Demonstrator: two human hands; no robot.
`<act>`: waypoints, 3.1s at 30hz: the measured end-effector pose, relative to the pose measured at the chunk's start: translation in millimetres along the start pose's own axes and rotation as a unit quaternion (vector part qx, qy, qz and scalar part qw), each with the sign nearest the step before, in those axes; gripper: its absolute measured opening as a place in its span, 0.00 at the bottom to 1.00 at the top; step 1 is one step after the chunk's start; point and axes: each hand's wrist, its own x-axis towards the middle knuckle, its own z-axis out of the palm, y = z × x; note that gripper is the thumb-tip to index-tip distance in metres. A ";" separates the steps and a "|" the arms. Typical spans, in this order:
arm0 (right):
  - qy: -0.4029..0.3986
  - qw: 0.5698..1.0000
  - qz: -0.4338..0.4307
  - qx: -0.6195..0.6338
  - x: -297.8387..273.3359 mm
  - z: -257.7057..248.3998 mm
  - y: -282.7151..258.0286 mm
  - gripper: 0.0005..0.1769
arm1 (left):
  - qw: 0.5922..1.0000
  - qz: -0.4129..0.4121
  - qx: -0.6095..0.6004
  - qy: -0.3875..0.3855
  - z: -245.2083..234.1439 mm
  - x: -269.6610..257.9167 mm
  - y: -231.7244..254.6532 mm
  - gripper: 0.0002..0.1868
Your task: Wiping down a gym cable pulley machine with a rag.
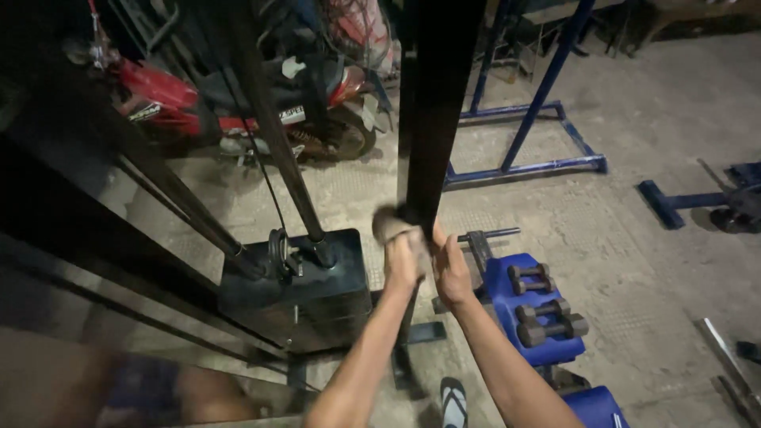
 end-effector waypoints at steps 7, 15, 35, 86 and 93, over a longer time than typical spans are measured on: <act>0.069 0.995 0.037 -0.061 -7.0 -58.1 47.7 0.31 | 0.957 0.234 0.161 0.056 16.2 -21.8 44.5 0.22; -0.107 0.991 0.009 -0.081 53.0 -98.7 70.5 0.38 | 0.887 0.243 0.392 -0.005 -16.8 33.4 -45.2 0.17; 0.014 0.960 -0.065 -0.273 17.6 -71.9 121.4 0.38 | 0.876 0.313 0.368 -0.001 -92.3 62.0 -205.2 0.10; -0.104 0.927 -0.045 -0.357 -229.1 -416.3 661.0 0.35 | 0.782 0.355 0.507 0.072 -300.4 32.5 -742.6 0.13; -0.120 0.901 0.165 -0.382 -242.7 -438.5 676.6 0.23 | 0.752 0.338 0.567 0.013 -322.6 1.0 -741.5 0.17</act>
